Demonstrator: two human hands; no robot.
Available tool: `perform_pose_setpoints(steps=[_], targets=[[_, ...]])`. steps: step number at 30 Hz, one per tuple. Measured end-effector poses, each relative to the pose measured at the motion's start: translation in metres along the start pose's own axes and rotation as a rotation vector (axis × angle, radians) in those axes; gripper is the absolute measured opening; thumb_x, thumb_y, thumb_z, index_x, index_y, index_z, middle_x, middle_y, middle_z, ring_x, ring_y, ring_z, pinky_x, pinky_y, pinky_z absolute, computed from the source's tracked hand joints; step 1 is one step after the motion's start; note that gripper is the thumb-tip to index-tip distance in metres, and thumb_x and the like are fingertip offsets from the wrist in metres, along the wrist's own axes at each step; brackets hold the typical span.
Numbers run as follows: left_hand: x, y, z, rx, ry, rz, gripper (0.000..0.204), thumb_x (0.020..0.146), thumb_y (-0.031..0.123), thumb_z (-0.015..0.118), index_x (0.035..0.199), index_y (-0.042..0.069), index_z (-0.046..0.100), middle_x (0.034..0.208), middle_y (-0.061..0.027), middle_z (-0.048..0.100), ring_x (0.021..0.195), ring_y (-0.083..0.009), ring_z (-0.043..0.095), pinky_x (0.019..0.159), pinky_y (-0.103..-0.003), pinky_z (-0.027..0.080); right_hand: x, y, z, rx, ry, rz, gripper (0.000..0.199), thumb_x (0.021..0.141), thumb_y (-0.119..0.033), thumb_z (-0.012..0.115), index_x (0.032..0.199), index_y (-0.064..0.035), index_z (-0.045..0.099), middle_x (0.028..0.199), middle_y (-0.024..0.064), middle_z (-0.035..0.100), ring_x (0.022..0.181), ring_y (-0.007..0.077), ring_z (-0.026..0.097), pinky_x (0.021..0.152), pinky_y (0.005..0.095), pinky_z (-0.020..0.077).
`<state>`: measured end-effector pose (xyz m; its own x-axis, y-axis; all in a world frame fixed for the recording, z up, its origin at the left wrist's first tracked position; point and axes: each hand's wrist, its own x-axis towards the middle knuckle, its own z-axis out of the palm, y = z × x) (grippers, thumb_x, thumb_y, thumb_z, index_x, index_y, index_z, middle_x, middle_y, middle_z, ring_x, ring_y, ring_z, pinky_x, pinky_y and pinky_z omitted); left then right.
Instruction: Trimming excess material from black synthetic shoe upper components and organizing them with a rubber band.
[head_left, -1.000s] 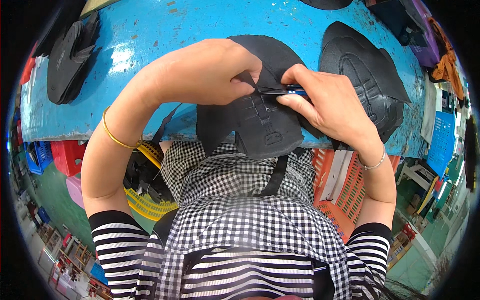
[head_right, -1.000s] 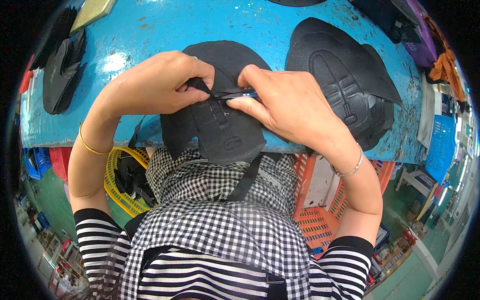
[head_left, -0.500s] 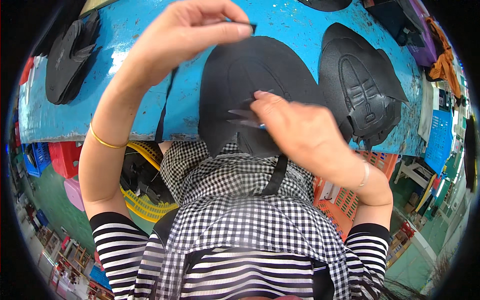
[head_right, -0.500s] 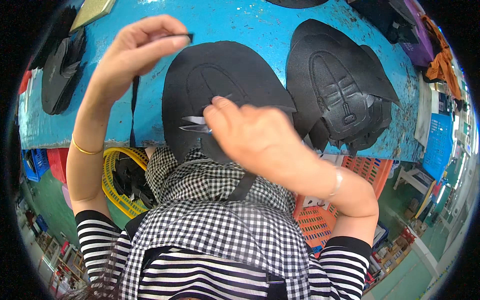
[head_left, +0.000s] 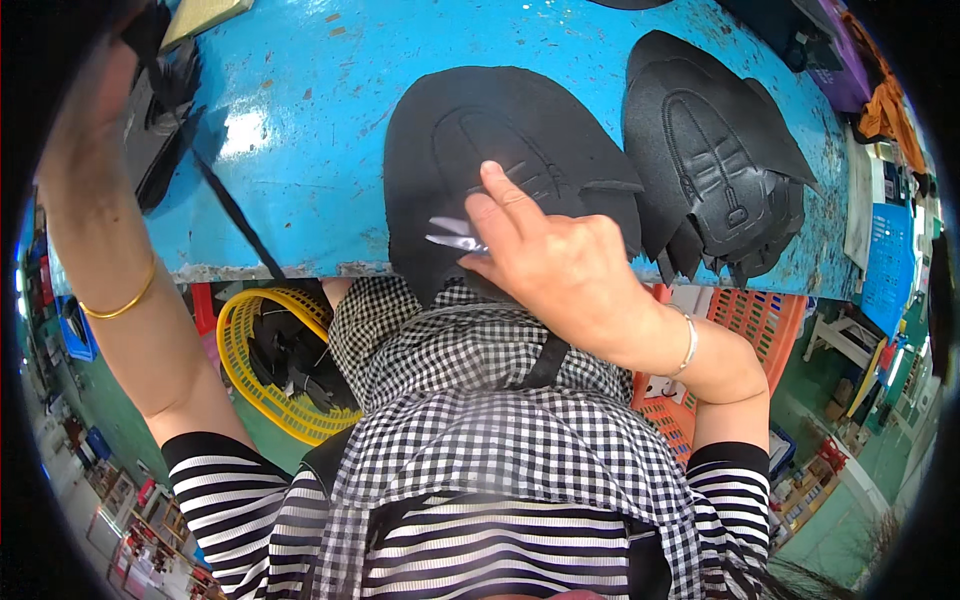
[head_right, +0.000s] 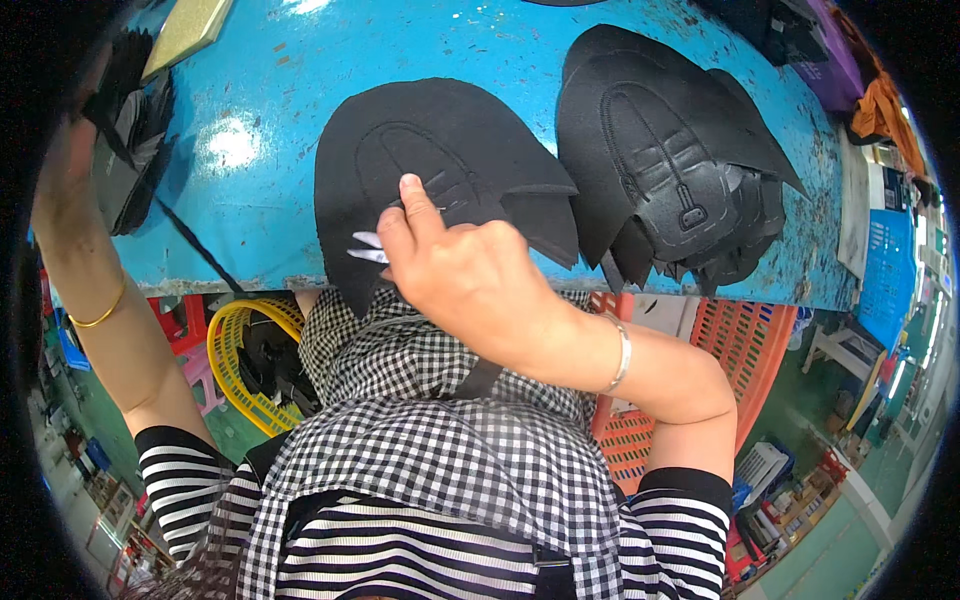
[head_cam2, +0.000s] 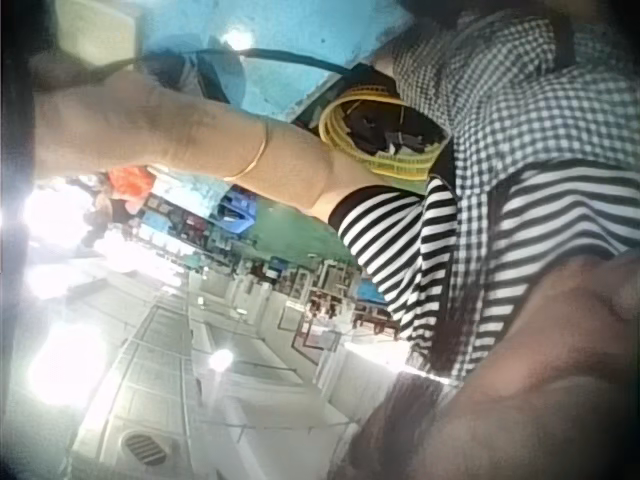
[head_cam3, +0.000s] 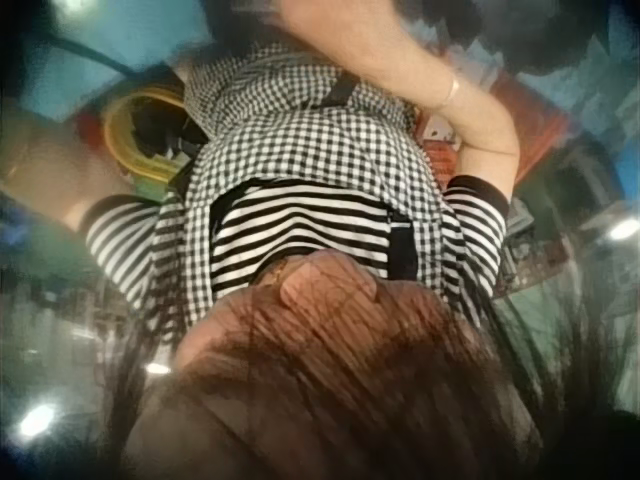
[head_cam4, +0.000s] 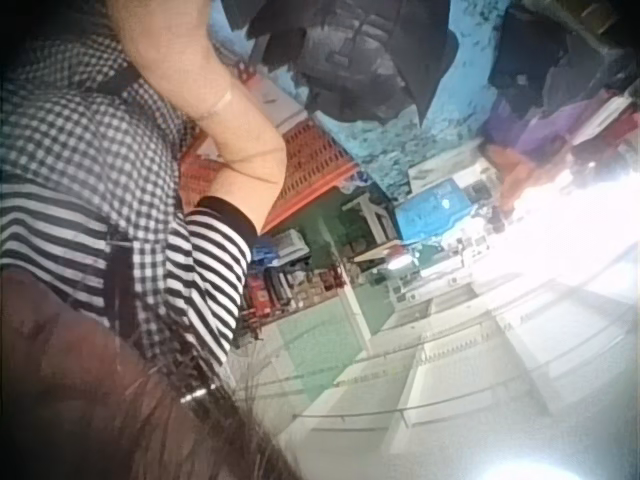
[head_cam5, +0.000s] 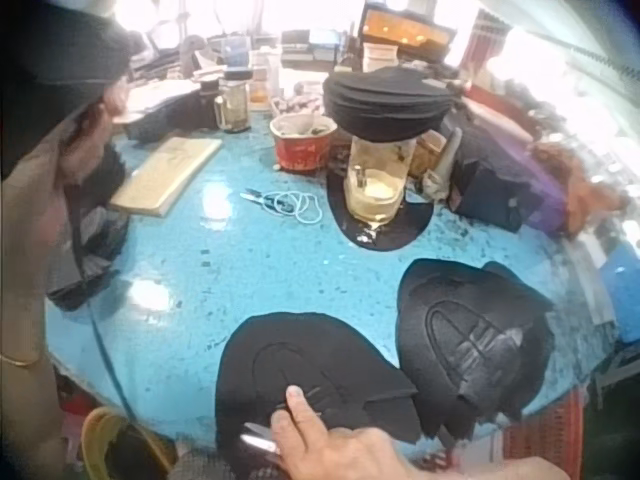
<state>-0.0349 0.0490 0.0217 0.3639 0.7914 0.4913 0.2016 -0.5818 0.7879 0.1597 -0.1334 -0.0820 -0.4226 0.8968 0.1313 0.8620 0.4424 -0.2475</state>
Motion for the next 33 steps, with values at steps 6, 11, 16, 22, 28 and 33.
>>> perform_pose_setpoints(steps=[6, 11, 16, 22, 28, 33], targets=[[-0.003, 0.021, 0.013, -0.004, -0.149, -0.069, 0.014, 0.098, 0.017, 0.06, 0.097, 0.005, 0.068, 0.068, -0.0012, 0.067, 0.042, -0.0012, 0.043, 0.039, -0.013, 0.03, 0.003, -0.013, 0.004, -0.263, -0.042, -0.017, 0.038, 0.075, -0.01, 0.067, 0.111, 0.0015, 0.061, 0.12, 0.0241, 0.066, 0.048, 0.0114, 0.061, 0.043, 0.0252, 0.0477], [-0.005, 0.023, 0.025, -0.027, -0.273, -0.132, 0.015, 0.098, 0.017, 0.059, 0.096, 0.005, 0.067, 0.07, -0.0026, 0.069, 0.041, -0.0014, 0.042, 0.038, -0.014, 0.03, 0.002, 0.003, -0.002, -0.082, -0.002, 0.006, 0.034, 0.078, -0.005, 0.065, 0.112, 0.0015, 0.062, 0.113, 0.0211, 0.069, 0.051, 0.0156, 0.062, 0.048, 0.0286, 0.0513], [-0.023, -0.017, -0.003, -0.072, -0.576, -0.213, 0.017, 0.092, 0.024, 0.068, 0.099, 0.009, 0.069, 0.07, 0.0096, 0.052, 0.057, 0.0026, 0.038, 0.05, -0.017, 0.024, -0.003, 0.045, -0.031, 0.7, 0.238, 0.363, 0.019, 0.09, -0.017, 0.068, 0.105, -0.0056, 0.067, 0.073, 0.0031, 0.067, 0.052, 0.0136, 0.058, 0.049, 0.0276, 0.0451], [-0.042, -0.023, 0.058, -0.014, -1.06, -0.343, 0.012, 0.08, 0.008, 0.077, 0.084, -0.002, 0.071, 0.079, -0.0047, 0.07, 0.078, -0.0118, 0.065, 0.075, -0.026, 0.051, -0.102, 0.11, -0.061, 1.113, 0.932, 1.003, 0.026, 0.097, -0.015, 0.063, 0.118, -0.0005, 0.058, 0.105, 0.0076, 0.066, 0.082, 0.0097, 0.065, 0.067, 0.0223, 0.0504], [-0.076, -0.043, 0.079, 0.047, -0.997, -0.223, 0.012, 0.076, 0.011, 0.076, 0.081, 0.001, 0.071, 0.076, -0.0109, 0.071, 0.073, -0.0229, 0.067, 0.072, -0.03, 0.052, -0.111, 0.115, -0.08, 0.924, 0.928, 0.76, 0.023, 0.105, -0.015, 0.048, 0.122, -0.0002, 0.053, 0.081, 0.002, 0.059, 0.05, 0.0025, 0.033, 0.043, 0.0194, 0.0228], [-0.076, -0.04, 0.086, 0.124, -0.98, -0.133, 0.013, 0.076, 0.014, 0.076, 0.08, 0.004, 0.07, 0.075, -0.011, 0.069, 0.071, -0.0282, 0.066, 0.067, -0.034, 0.05, -0.077, 0.072, -0.054, 0.865, 0.361, 0.47, 0.027, 0.099, -0.006, 0.053, 0.125, -0.0021, 0.048, 0.078, 0.0025, 0.055, 0.064, 0.0074, 0.051, 0.055, 0.0223, 0.0415]])
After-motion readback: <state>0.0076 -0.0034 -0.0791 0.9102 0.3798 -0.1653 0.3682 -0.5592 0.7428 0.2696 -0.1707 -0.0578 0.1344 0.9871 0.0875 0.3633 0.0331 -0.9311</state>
